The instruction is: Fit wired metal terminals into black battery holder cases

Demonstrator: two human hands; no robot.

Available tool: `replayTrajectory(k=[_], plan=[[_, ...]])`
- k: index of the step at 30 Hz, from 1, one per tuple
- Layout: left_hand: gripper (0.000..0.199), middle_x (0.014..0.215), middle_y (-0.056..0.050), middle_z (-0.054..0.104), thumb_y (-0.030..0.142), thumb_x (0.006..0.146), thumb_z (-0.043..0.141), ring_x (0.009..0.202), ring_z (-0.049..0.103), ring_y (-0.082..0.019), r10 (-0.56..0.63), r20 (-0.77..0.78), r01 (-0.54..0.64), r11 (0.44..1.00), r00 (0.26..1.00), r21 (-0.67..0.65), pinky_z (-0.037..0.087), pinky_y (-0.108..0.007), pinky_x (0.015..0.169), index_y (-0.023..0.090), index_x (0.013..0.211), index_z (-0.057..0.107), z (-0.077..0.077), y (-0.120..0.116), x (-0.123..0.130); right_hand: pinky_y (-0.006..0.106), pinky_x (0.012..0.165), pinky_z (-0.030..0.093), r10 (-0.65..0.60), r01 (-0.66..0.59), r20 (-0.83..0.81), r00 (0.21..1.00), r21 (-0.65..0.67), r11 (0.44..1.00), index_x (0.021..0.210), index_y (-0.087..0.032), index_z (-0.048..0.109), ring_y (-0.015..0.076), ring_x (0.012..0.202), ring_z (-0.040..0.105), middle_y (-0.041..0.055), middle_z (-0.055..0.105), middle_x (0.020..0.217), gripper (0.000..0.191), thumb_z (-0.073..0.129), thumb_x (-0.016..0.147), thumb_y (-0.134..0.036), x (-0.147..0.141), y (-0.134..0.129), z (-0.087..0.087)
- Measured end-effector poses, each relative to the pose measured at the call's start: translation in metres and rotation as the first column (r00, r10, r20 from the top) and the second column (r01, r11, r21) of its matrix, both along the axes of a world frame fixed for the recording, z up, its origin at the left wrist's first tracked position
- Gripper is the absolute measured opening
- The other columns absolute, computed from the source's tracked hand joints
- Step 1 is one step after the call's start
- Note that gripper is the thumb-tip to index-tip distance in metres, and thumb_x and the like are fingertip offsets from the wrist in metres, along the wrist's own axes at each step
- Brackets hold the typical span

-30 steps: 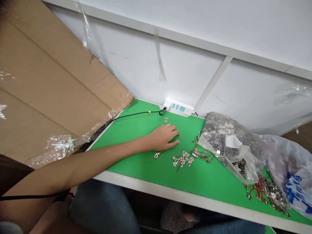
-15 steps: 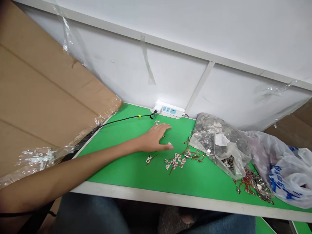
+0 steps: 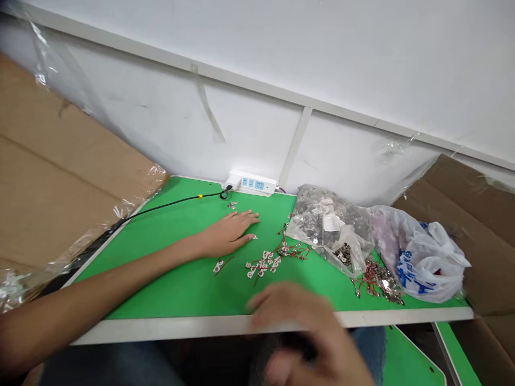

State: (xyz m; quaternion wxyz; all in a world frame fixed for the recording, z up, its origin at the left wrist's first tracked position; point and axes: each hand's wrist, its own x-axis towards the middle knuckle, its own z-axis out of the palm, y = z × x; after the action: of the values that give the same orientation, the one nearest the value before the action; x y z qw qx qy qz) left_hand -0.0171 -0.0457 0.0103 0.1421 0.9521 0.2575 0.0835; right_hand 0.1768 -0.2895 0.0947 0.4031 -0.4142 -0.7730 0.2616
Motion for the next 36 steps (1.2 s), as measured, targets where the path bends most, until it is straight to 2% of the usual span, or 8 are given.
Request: replayTrajectory(k=[1, 2, 4, 6, 10, 17, 27, 36], plan=[[0.055, 0.175, -0.012, 0.039, 0.05, 0.113, 0.034, 0.166, 0.031, -0.033, 0.001, 0.002, -0.001, 1.0, 1.0, 0.001, 0.026, -0.059, 0.134, 0.021, 0.158, 0.05, 0.0, 0.001, 0.0, 0.052, 0.103, 0.06, -0.383, 0.38, 0.017, 0.924, 0.094, 0.92, 0.126, -0.032, 0.075, 0.0311, 0.12, 0.072, 0.0086, 0.079, 0.115, 0.035, 0.057, 0.105, -0.054, 0.027, 0.0, 0.001], [0.054, 0.175, -0.012, 0.04, 0.049, 0.113, 0.034, 0.166, 0.032, -0.032, 0.001, 0.005, -0.001, 1.0, 1.0, 0.0, 0.027, -0.059, 0.134, 0.022, 0.156, 0.052, 0.0, 0.001, -0.001, 0.06, 0.109, 0.054, -0.676, 0.658, 0.043, 0.735, 0.194, 0.728, 0.13, -0.03, 0.074, 0.0349, 0.127, 0.068, 0.0115, 0.076, 0.125, 0.036, 0.055, 0.106, -0.051, 0.053, 0.002, -0.001], [0.053, 0.175, -0.012, 0.041, 0.049, 0.113, 0.034, 0.166, 0.032, -0.031, 0.0, 0.016, 0.0, 1.0, 1.0, -0.006, 0.027, -0.058, 0.134, 0.022, 0.155, 0.053, 0.0, 0.004, -0.003, 0.071, 0.117, 0.041, -0.935, 0.833, 0.038, 0.352, 0.442, 0.332, 0.132, -0.02, 0.073, 0.0441, 0.135, 0.061, 0.0195, 0.072, 0.133, 0.05, 0.059, 0.101, -0.056, 0.103, 0.009, -0.013], [0.055, 0.175, -0.011, 0.041, 0.053, 0.112, 0.037, 0.165, 0.033, -0.031, -0.004, 0.036, 0.005, 1.0, 0.999, -0.013, 0.028, -0.057, 0.134, 0.023, 0.155, 0.054, -0.001, 0.006, -0.004, 0.069, 0.115, 0.042, -0.984, 0.851, 0.011, 0.18, 0.499, 0.161, 0.131, -0.012, 0.072, 0.0458, 0.13, 0.063, 0.0243, 0.071, 0.132, 0.059, 0.055, 0.101, -0.06, 0.148, 0.016, -0.034], [0.059, 0.174, -0.01, 0.042, 0.06, 0.11, 0.041, 0.165, 0.035, -0.033, -0.012, 0.067, 0.013, 1.0, 0.998, -0.018, 0.028, -0.059, 0.134, 0.025, 0.155, 0.054, -0.002, 0.008, -0.005, 0.066, 0.114, 0.043, -0.971, 0.864, 0.156, 0.182, 0.446, 0.234, 0.146, -0.008, 0.06, 0.0462, 0.134, 0.058, 0.029, 0.064, 0.142, 0.08, 0.052, 0.097, -0.07, 0.204, 0.029, -0.086], [0.069, 0.174, -0.009, 0.042, 0.07, 0.109, 0.03, 0.166, 0.03, -0.032, 0.01, 0.066, -0.003, 0.995, 0.998, -0.098, 0.022, -0.058, 0.135, 0.025, 0.156, 0.053, 0.009, 0.002, -0.006, 0.067, 0.119, 0.038, -0.884, 0.822, 0.409, 0.229, 0.406, 0.4, 0.145, -0.007, 0.059, 0.0458, 0.145, 0.048, 0.0308, 0.058, 0.15, 0.078, 0.043, 0.101, -0.069, 0.215, 0.044, -0.147], [0.122, 0.178, -0.01, 0.035, 0.09, 0.064, 0.081, 0.166, 0.027, -0.042, -0.352, 0.055, 0.356, 0.929, 0.935, -0.105, 0.013, -0.063, 0.137, 0.034, 0.165, 0.041, 0.016, -0.009, -0.014, 0.062, 0.115, 0.044, -0.913, 0.831, 0.225, 0.339, 0.384, 0.403, 0.137, -0.009, 0.067, 0.0404, 0.13, 0.062, 0.0264, 0.069, 0.137, 0.07, 0.037, 0.107, -0.065, 0.214, 0.035, -0.132], [0.071, 0.161, -0.009, 0.06, 0.075, 0.106, 0.037, 0.154, 0.049, -0.034, -0.225, 0.208, 0.263, 0.948, 0.952, -0.178, 0.034, -0.047, 0.129, 0.027, 0.155, 0.055, 0.013, -0.015, -0.009, 0.06, 0.117, 0.042, -0.956, 0.829, 0.031, 0.291, 0.491, 0.268, 0.133, -0.006, 0.069, 0.0407, 0.135, 0.06, 0.0272, 0.07, 0.134, 0.066, 0.038, 0.109, -0.058, 0.196, 0.025, -0.124]])
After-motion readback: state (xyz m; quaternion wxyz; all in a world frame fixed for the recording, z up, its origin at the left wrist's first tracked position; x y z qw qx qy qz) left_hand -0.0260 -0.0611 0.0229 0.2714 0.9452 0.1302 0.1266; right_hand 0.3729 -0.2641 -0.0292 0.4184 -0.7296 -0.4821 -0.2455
